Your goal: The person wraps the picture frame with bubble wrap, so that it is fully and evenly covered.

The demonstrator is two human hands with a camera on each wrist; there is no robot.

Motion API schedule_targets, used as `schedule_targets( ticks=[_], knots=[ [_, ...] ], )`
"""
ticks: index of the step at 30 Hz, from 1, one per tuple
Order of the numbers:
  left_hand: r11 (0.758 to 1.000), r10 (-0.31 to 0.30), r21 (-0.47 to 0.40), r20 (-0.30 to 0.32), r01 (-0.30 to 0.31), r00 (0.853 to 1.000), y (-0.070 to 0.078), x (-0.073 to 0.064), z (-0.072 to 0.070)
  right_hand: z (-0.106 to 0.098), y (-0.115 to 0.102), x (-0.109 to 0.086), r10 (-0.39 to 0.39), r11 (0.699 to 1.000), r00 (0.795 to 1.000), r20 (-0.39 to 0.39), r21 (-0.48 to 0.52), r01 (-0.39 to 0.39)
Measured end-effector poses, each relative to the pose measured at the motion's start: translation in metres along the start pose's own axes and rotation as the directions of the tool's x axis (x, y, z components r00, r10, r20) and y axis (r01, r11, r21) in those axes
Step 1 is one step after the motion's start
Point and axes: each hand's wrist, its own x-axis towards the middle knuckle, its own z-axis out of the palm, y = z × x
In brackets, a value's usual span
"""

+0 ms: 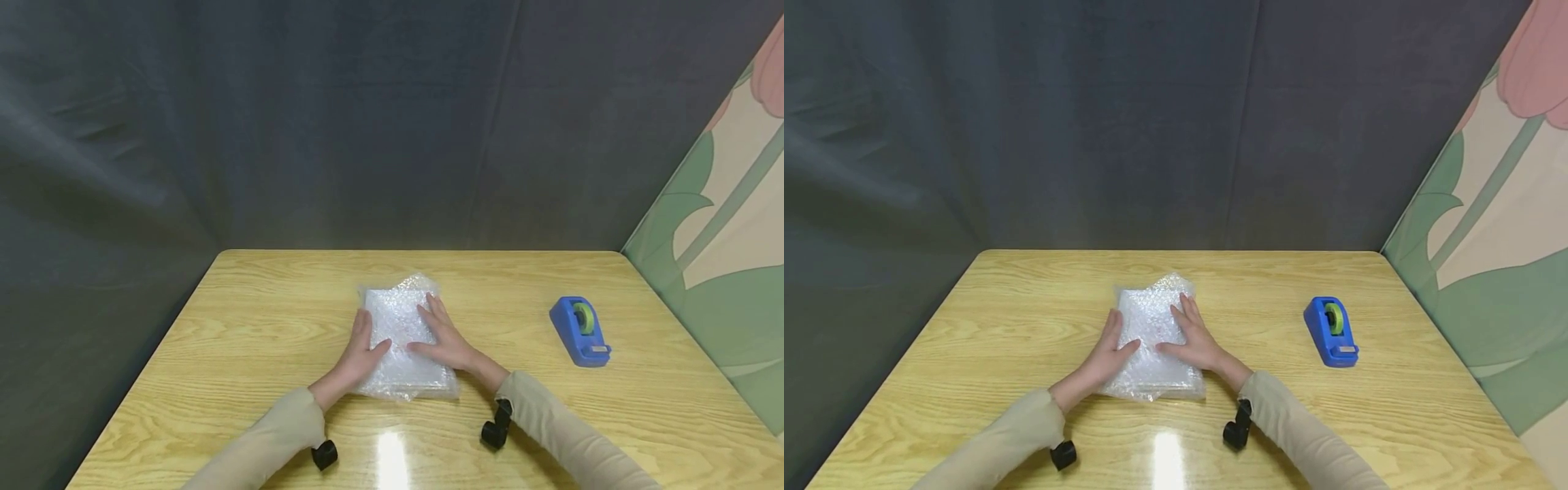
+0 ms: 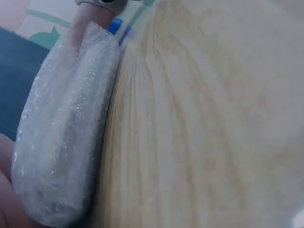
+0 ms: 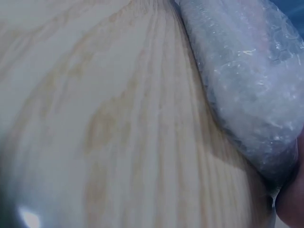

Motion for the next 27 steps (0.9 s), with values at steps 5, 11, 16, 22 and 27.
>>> schedule_targets(
  ticks=[5, 11, 16, 22, 27],
  knots=[
    [0.954, 0.046, 0.293, 0.040, -0.056, 0.998, 0.007, 0.001, 0.001, -0.001, 0.000, 0.000, 0.005, 0.999, 1.000, 0.022, -0.032, -0.004],
    [0.842, 0.045, 0.525, 0.169, -0.129, 0.985, 0.014, 0.004, -0.006, -0.003, -0.002, 0.001, 0.001, 1.000, 0.999, 0.051, -0.029, 0.001],
    [0.874, 0.043, 0.449, 0.308, -0.185, 0.950, 0.012, 0.008, -0.031, -0.003, -0.003, 0.001, 0.013, 1.000, 0.997, 0.070, -0.019, -0.012],
    [0.941, 0.130, 0.244, 0.379, -0.234, 0.916, -0.006, 0.015, -0.054, -0.002, -0.001, 0.000, 0.025, 1.000, 0.997, 0.070, -0.015, -0.024],
    [0.874, 0.182, 0.351, 0.406, -0.336, 0.896, -0.012, 0.022, -0.051, -0.002, 0.001, 0.000, 0.014, 1.000, 0.998, 0.065, -0.008, -0.013]
  ],
)
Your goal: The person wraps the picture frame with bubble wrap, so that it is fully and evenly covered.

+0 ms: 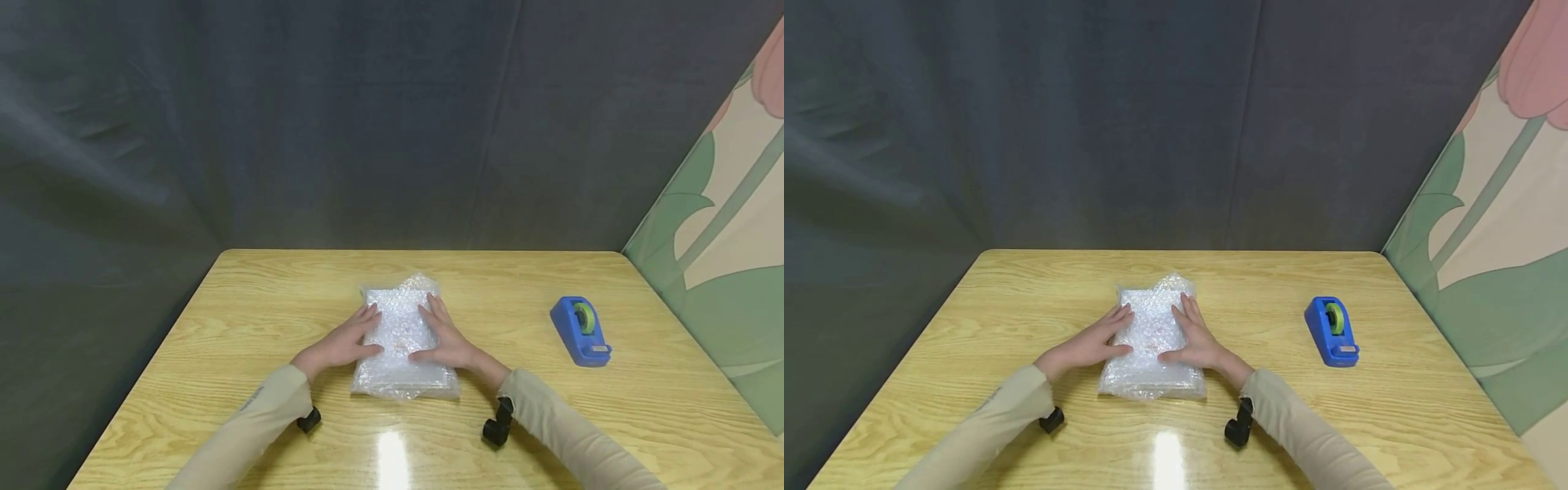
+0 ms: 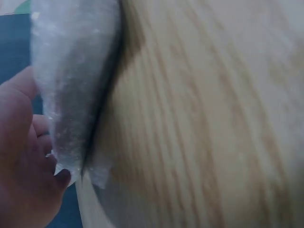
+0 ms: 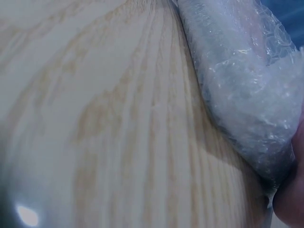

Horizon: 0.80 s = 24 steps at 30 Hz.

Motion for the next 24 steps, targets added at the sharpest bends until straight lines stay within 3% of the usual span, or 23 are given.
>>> schedule_targets(
  ticks=[4, 8, 24],
  knots=[
    [0.991, 0.000, 0.131, -0.013, 0.001, 1.000, 0.001, 0.004, 0.001, 0.000, 0.000, 0.000, -0.014, 1.000, 1.000, -0.010, -0.001, 0.014],
    [0.980, -0.019, 0.200, -0.017, 0.022, 1.000, 0.001, 0.007, 0.002, 0.000, -0.001, 0.000, -0.015, 1.000, 1.000, -0.019, 0.009, 0.015],
    [0.975, -0.069, 0.209, -0.024, 0.072, 0.997, 0.003, 0.013, 0.005, 0.002, 0.001, 0.001, 0.004, 1.000, 1.000, -0.028, 0.009, -0.003]
  ],
)
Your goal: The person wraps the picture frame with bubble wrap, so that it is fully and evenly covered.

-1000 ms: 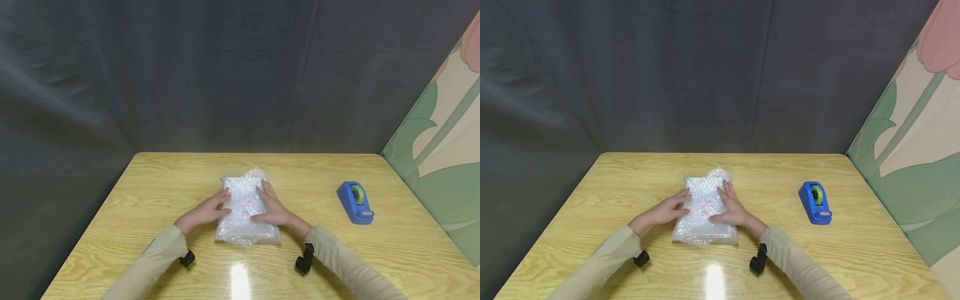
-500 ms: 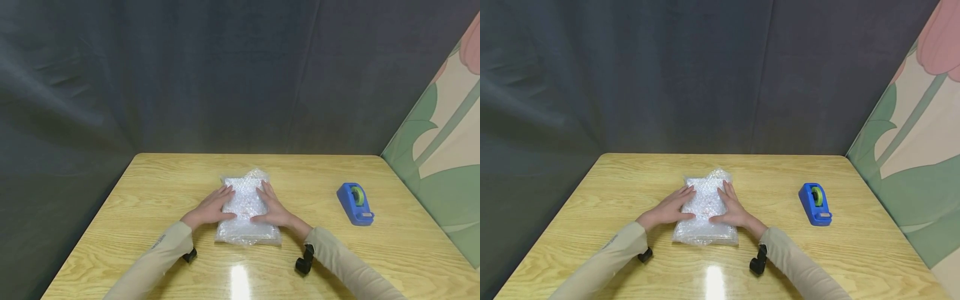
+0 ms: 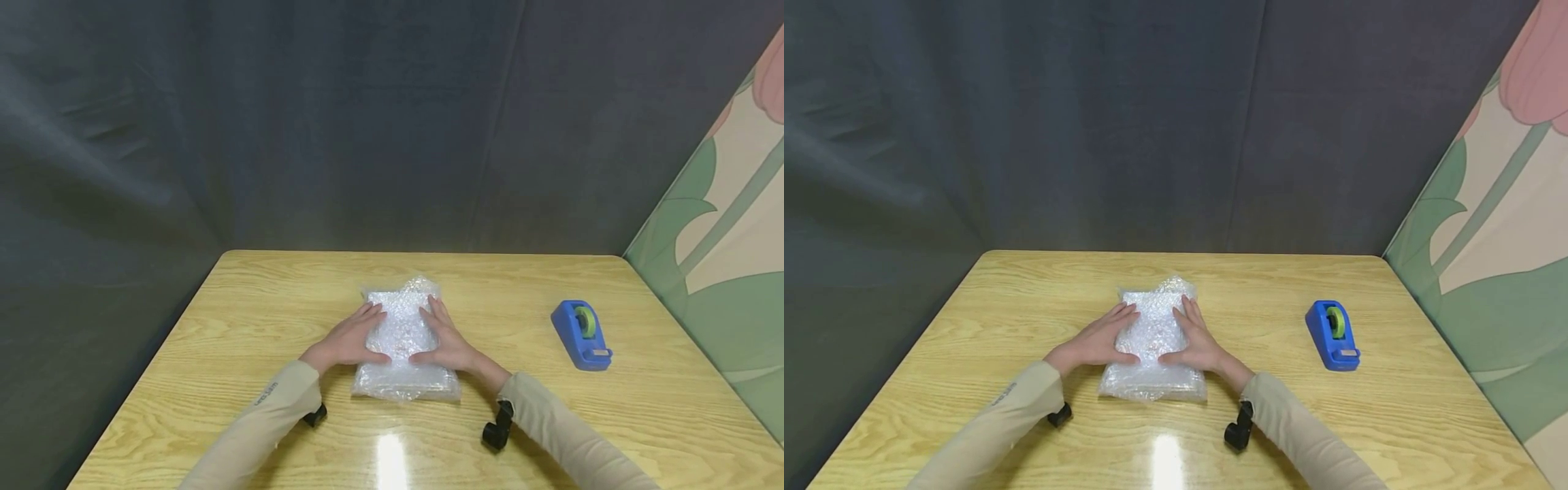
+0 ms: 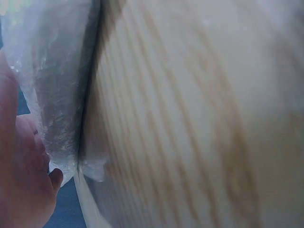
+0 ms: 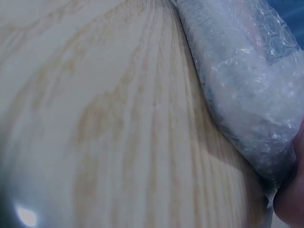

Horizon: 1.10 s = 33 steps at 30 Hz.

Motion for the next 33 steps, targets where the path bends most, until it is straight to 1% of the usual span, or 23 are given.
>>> schedule_targets(
  ticks=[6, 11, 15, 22, 25, 33],
  knots=[
    [0.999, -0.020, -0.027, 0.007, 0.020, 1.000, 0.002, 0.001, 0.001, 0.000, 0.001, 0.000, -0.009, 1.000, 1.000, -0.010, 0.005, 0.009],
    [0.998, -0.020, -0.051, 0.000, 0.020, 1.000, 0.002, 0.003, 0.001, -0.001, 0.001, 0.000, -0.014, 1.000, 1.000, -0.018, 0.005, 0.014],
    [0.999, -0.012, -0.042, -0.006, 0.011, 1.000, 0.000, 0.006, 0.003, -0.002, 0.001, 0.001, -0.015, 1.000, 1.000, -0.011, -0.003, 0.015],
    [1.000, -0.004, 0.000, 0.028, 0.004, 1.000, -0.004, 0.010, 0.003, -0.003, 0.002, 0.003, -0.017, 1.000, 1.000, 0.017, -0.016, 0.017],
    [1.000, 0.000, -0.003, 0.033, 0.000, 0.999, -0.003, 0.011, 0.002, -0.003, 0.003, 0.004, -0.027, 0.999, 0.999, 0.019, -0.027, 0.027],
    [0.999, -0.032, 0.020, 0.039, 0.031, 0.999, 0.000, 0.014, 0.000, -0.007, 0.001, 0.005, -0.034, 0.997, 0.999, 0.038, -0.068, 0.037]
  ],
)
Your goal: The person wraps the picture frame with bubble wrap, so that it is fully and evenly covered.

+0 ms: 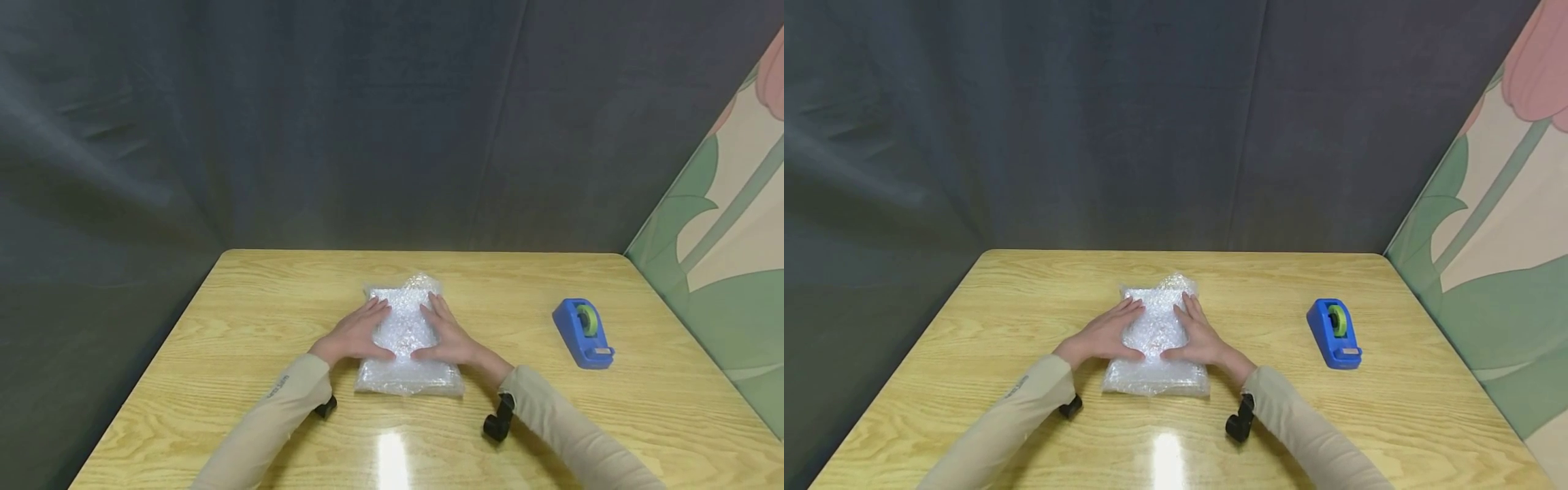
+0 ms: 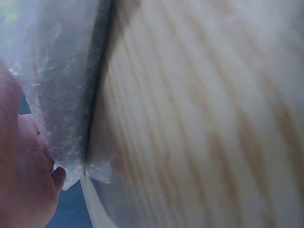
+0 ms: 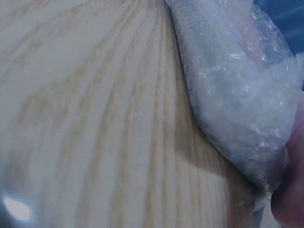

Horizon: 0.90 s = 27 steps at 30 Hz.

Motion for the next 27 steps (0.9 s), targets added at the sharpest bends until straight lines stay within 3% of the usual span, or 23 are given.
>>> schedule_targets(
  ticks=[6, 15, 22, 27],
  knots=[
    [1.000, -0.009, 0.001, -0.001, 0.009, 1.000, 0.001, 0.002, 0.001, -0.014, -0.001, -0.005, -0.029, 0.999, 0.999, -0.023, 0.024, 0.029],
    [1.000, 0.009, 0.002, -0.019, -0.009, 1.000, -0.001, 0.001, 0.003, -0.060, -0.001, -0.037, 0.010, 0.991, 0.999, -0.049, 0.134, -0.004],
    [1.000, 0.004, -0.006, -0.015, -0.004, 1.000, -0.001, 0.000, 0.003, -0.103, 0.023, -0.076, 0.094, 0.995, 0.991, -0.100, 0.024, -0.092],
    [1.000, 0.009, -0.002, -0.014, -0.009, 1.000, 0.000, 0.001, 0.004, -0.135, 0.039, -0.108, 0.081, 0.992, 0.979, -0.188, -0.080, -0.098]
  ],
)
